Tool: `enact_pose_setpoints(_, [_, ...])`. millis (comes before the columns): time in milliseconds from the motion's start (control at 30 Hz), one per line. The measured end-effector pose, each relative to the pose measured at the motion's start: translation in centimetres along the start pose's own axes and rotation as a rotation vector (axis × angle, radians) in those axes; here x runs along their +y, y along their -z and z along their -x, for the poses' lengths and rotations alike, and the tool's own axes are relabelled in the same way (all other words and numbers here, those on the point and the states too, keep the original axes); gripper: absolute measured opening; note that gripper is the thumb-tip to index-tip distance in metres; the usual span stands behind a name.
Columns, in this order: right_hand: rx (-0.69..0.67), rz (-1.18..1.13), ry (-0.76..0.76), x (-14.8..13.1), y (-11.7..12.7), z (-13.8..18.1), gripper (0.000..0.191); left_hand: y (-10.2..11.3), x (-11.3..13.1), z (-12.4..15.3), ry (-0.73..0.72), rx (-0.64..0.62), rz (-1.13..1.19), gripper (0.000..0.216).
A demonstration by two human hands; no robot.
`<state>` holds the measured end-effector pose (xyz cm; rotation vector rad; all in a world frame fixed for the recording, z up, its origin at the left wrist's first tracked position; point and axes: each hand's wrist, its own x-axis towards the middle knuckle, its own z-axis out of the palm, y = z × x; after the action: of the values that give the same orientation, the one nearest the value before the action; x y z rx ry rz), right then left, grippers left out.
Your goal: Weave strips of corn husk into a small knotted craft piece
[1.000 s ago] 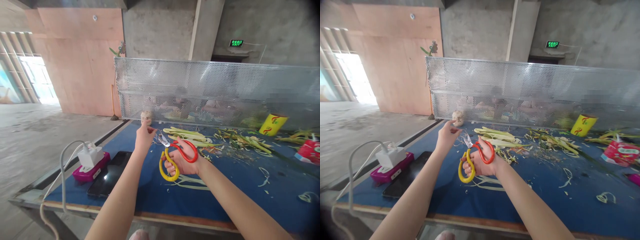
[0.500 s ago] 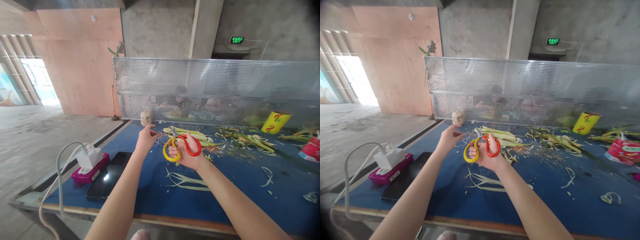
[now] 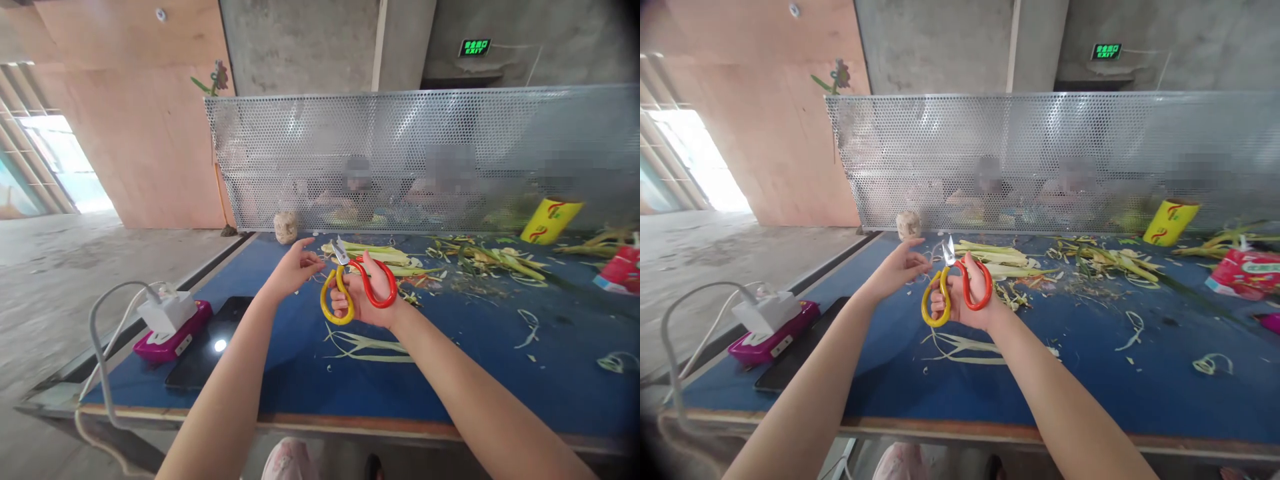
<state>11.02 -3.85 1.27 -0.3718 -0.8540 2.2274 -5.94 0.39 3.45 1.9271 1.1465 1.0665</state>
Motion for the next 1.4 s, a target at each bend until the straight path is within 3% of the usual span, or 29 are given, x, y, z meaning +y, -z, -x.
enact_pose_setpoints(167, [0.005,0.007,-0.023,0.1,-0.3,0.0,0.067,0.6,0.0,-0.2,-0.028,0.049,0.078,0.066])
enact_pose_setpoints(333, [0.016,0.007,-0.03,0.2,-0.1,-0.1,0.066,1.0,0.9,0.7,0.05,-0.215,0.156,0.064])
enact_pose_setpoints(400, [0.012,0.01,-0.037,0.3,0.0,-0.2,0.067,1.0,1.2,1.0,0.098,-0.239,0.179,0.064])
enact_pose_setpoints(767, [-0.011,0.061,-0.045,0.5,0.1,-0.1,0.073,1.2,-0.3,0.1,0.327,0.115,0.074,0.05])
enact_pose_setpoints(1100, [0.039,0.0,0.001,0.5,-0.5,0.0,0.069,1.4,-1.1,-0.4,0.415,0.183,0.092,0.046])
enact_pose_setpoints(1233, [0.053,0.023,-0.022,0.5,-0.4,-0.1,0.071,1.5,-0.5,-0.2,0.393,0.156,0.177,0.04])
enact_pose_setpoints(1400, [0.05,0.049,-0.029,0.6,-0.2,-0.3,0.071,1.3,0.1,0.2,0.365,0.11,0.21,0.048])
